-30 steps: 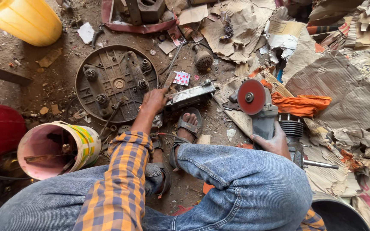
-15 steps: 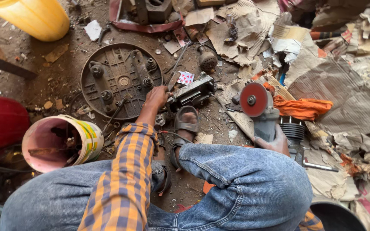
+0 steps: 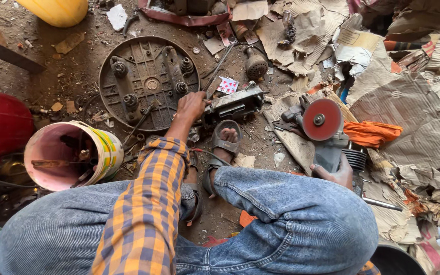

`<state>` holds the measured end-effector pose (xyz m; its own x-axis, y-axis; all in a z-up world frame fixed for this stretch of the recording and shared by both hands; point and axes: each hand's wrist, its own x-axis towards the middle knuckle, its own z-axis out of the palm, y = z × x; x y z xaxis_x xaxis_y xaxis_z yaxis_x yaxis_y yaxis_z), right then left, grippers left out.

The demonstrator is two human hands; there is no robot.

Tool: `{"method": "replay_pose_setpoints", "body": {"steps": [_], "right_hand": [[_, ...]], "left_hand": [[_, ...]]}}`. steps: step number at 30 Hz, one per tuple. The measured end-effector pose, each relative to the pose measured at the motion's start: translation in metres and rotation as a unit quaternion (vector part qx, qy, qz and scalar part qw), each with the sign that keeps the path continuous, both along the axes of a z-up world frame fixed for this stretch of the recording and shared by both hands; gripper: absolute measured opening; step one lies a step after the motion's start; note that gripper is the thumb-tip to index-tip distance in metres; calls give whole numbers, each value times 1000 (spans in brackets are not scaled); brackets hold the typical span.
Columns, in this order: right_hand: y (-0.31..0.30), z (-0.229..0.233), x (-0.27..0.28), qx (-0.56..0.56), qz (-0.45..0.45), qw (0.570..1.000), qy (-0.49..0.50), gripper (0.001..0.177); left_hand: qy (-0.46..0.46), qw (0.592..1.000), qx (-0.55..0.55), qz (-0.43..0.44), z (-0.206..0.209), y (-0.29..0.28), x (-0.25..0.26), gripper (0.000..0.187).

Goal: The person sits on the floor and cleans a metal part with an orange cloth. They then use an angle grinder to smooth the surface, creating sparks, and later use pliers to adjust a small component on the part.

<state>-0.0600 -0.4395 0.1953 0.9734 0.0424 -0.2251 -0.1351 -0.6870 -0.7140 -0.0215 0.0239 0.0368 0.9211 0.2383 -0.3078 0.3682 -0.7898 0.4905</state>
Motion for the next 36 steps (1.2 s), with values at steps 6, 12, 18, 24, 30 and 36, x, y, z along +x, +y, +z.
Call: {"method": "replay_pose_setpoints", "body": {"steps": [6, 12, 18, 24, 30, 36], "right_hand": [[14, 11, -2, -27, -1, 999, 32, 72], [21, 14, -4, -51, -18, 996, 69, 74], [13, -9, 1, -19, 36, 999, 2, 91], [33, -7, 8, 23, 59, 997, 43, 86], [51, -31, 49, -90, 98, 990, 48, 100], [69, -37, 67, -104, 74, 988, 83, 102]], "left_hand": [[-35, 997, 50, -50, -11, -11, -12, 31], [-18, 997, 41, -55, -4, -12, -14, 38], [-84, 996, 29, -30, -10, -6, -17, 42], [-51, 998, 14, -30, -9, -9, -21, 39], [-55, 997, 37, -49, -4, -13, -18, 39], [19, 1000, -6, -10, 1, -6, 1, 53]]}}
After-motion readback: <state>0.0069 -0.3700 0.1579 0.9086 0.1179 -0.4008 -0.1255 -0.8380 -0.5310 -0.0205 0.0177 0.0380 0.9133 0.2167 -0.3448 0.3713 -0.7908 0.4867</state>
